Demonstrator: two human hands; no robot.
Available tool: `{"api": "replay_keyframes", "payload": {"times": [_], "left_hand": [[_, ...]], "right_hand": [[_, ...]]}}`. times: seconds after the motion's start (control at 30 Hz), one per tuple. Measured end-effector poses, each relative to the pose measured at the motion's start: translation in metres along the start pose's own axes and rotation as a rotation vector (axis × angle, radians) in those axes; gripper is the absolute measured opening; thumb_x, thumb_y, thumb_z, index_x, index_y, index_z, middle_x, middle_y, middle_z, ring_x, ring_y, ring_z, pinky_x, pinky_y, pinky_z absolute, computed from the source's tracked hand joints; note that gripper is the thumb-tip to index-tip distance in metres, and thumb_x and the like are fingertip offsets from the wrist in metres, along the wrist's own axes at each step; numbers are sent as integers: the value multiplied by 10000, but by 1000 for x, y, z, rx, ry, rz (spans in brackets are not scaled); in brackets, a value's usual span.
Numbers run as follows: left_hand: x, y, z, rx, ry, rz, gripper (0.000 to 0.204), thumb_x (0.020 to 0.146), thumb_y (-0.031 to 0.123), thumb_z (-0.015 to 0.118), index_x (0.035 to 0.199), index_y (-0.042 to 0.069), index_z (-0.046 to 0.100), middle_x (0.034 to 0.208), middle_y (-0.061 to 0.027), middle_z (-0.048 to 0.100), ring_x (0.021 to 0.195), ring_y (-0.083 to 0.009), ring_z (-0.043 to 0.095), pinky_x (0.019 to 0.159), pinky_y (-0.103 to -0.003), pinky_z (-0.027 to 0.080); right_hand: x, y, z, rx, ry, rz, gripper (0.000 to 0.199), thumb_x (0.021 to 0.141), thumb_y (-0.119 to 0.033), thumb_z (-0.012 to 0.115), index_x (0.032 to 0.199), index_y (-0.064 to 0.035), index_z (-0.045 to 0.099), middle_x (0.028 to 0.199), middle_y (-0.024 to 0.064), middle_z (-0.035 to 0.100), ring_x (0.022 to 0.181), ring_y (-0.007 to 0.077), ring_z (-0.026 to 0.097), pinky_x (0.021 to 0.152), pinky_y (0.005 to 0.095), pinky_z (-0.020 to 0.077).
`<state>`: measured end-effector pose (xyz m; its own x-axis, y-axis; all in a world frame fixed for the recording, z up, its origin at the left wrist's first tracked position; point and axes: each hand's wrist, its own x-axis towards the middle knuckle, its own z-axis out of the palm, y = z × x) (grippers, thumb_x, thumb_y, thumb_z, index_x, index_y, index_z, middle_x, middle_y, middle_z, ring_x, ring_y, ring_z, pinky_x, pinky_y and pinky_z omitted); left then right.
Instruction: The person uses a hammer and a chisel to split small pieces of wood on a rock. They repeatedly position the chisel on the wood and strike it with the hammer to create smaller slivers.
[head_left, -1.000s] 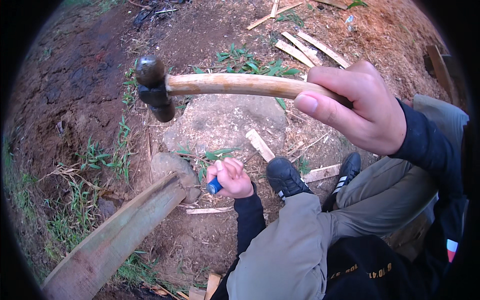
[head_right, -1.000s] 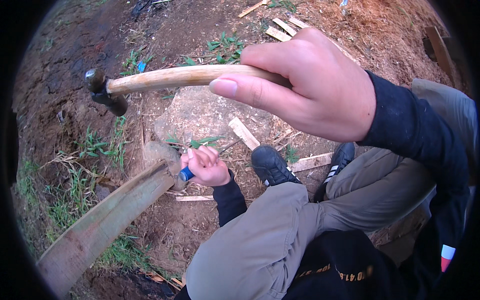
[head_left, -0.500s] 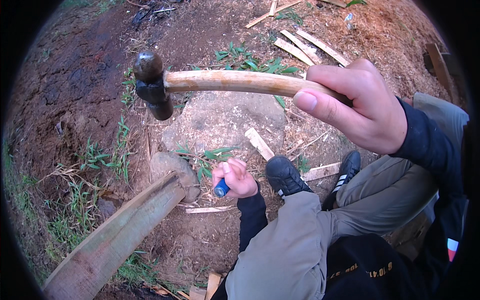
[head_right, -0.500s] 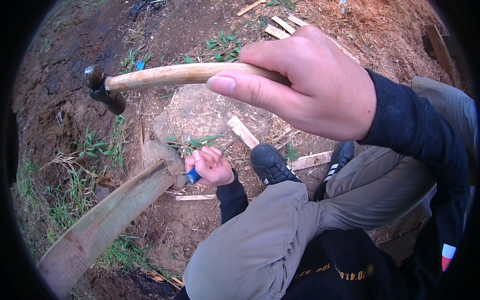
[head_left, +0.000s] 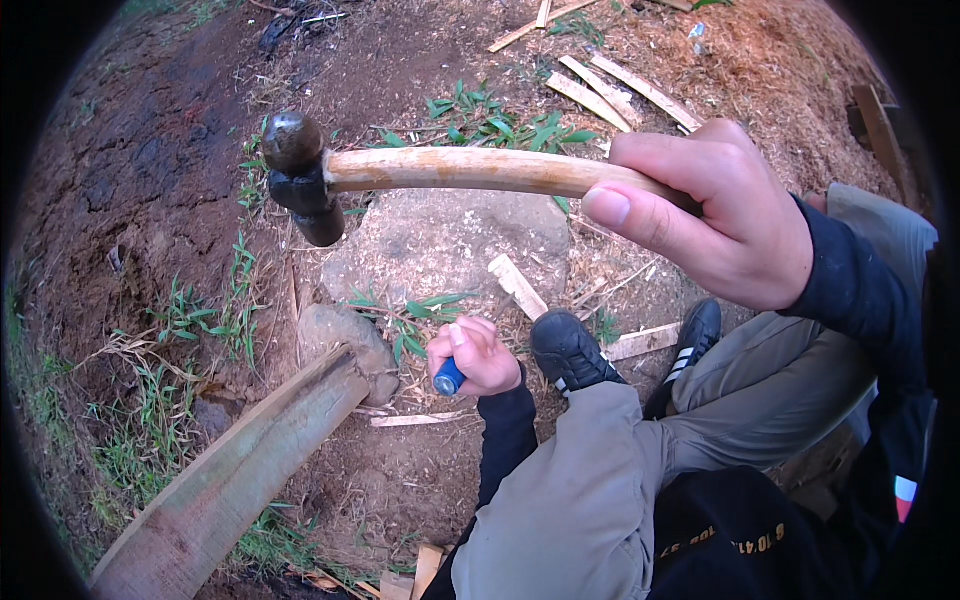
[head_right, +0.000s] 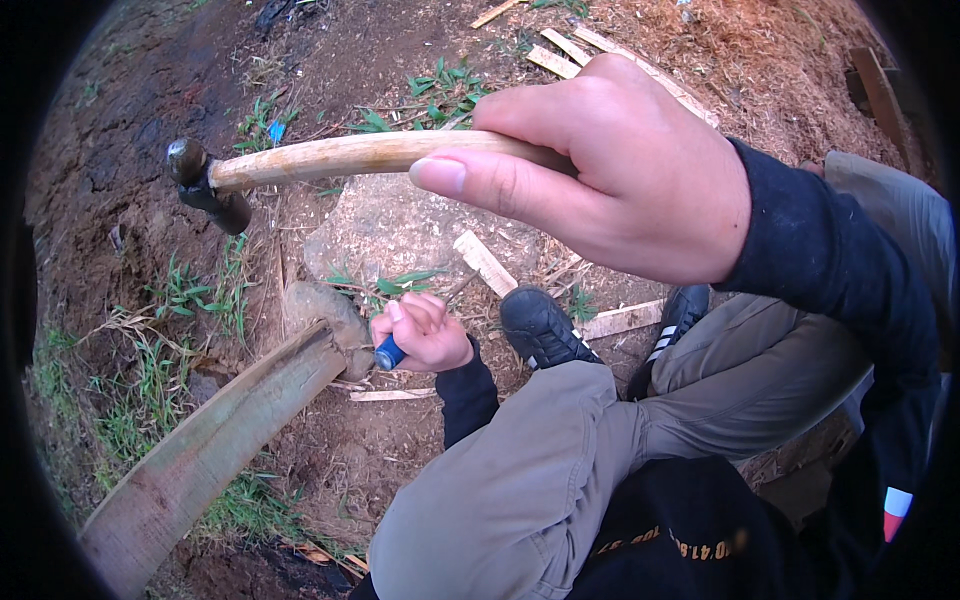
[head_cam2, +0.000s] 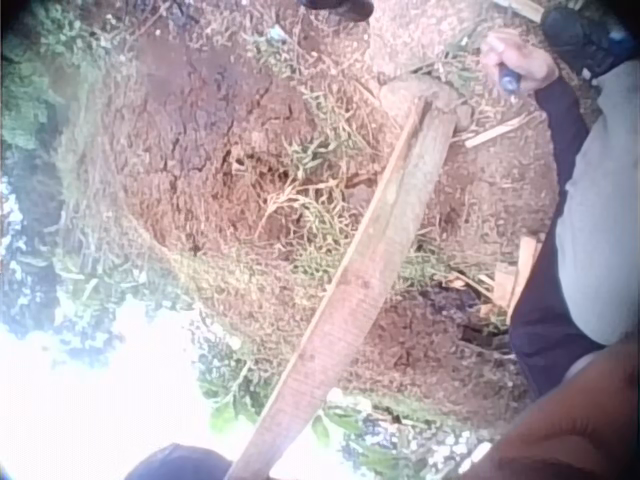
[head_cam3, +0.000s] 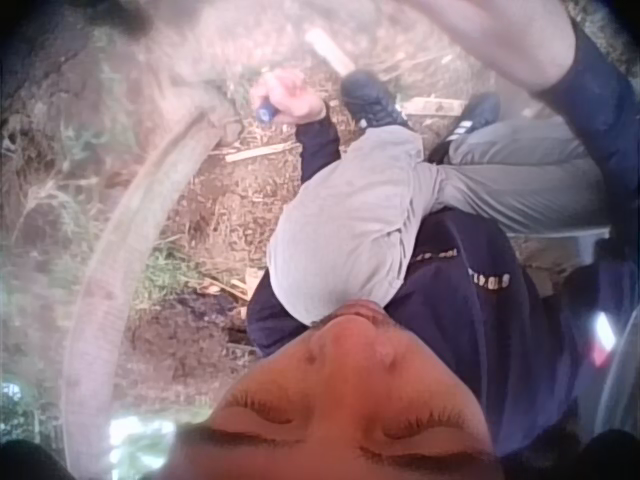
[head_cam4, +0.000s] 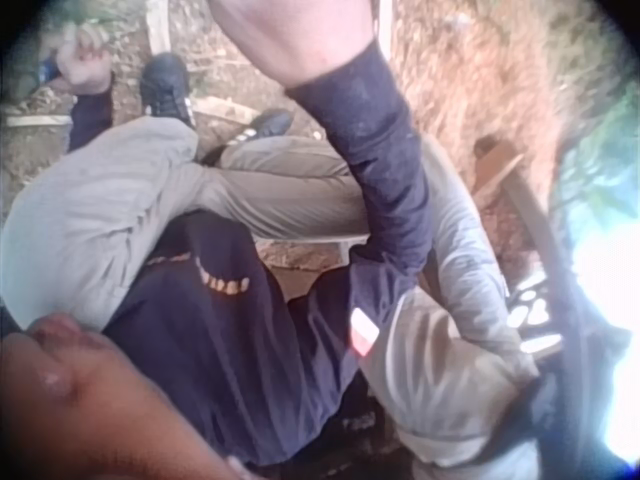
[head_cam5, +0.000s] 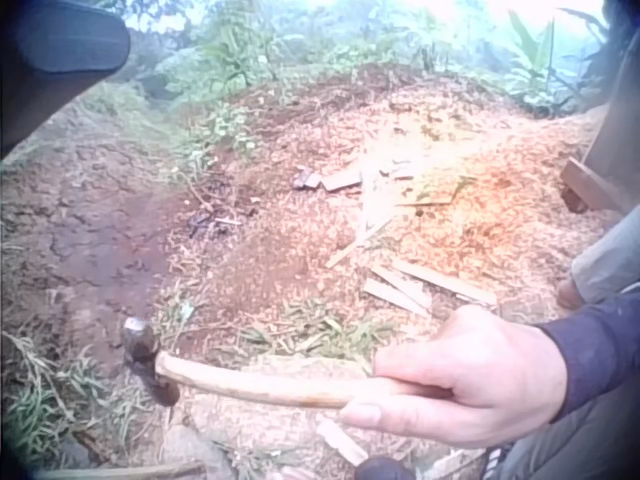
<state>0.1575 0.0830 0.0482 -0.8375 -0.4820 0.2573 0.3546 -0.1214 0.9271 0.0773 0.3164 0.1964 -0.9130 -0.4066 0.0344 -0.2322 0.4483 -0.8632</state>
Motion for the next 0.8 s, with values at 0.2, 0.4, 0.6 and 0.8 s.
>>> {"api": "replay_keyframes", "payload": {"times": [0.2,0.4,0.6,0.8], "left_hand": [[-4,-7,7,116,40,105,241,892,55,465,679,86,357,456,13,281,349,-68,238,348,-236,229],[4,-25,16,222,81,31,229,874,81,536,695,86,394,471,-2,357,367,-73,305,369,-240,245],[9,-27,22,232,197,28,193,836,102,579,698,55,453,576,-31,471,462,-99,449,430,-248,367],[-1,-43,22,305,374,104,181,833,85,598,683,38,508,618,-29,495,547,-130,488,533,-277,399]], "right_hand": [[2,-1,2,-18,-60,-11,332,950,-256,582,730,-8,571,490,73,403,403,212,426,425,352,335],[11,4,6,-3,-266,-82,336,941,-279,590,744,-10,546,486,115,426,432,306,491,440,393,363],[16,-12,-1,-307,-354,-162,329,931,-310,593,780,-21,546,492,126,457,466,331,539,452,425,400],[11,-27,-7,-282,-302,-248,325,927,-334,590,804,-36,548,476,101,460,425,309,532,413,415,404]]}}
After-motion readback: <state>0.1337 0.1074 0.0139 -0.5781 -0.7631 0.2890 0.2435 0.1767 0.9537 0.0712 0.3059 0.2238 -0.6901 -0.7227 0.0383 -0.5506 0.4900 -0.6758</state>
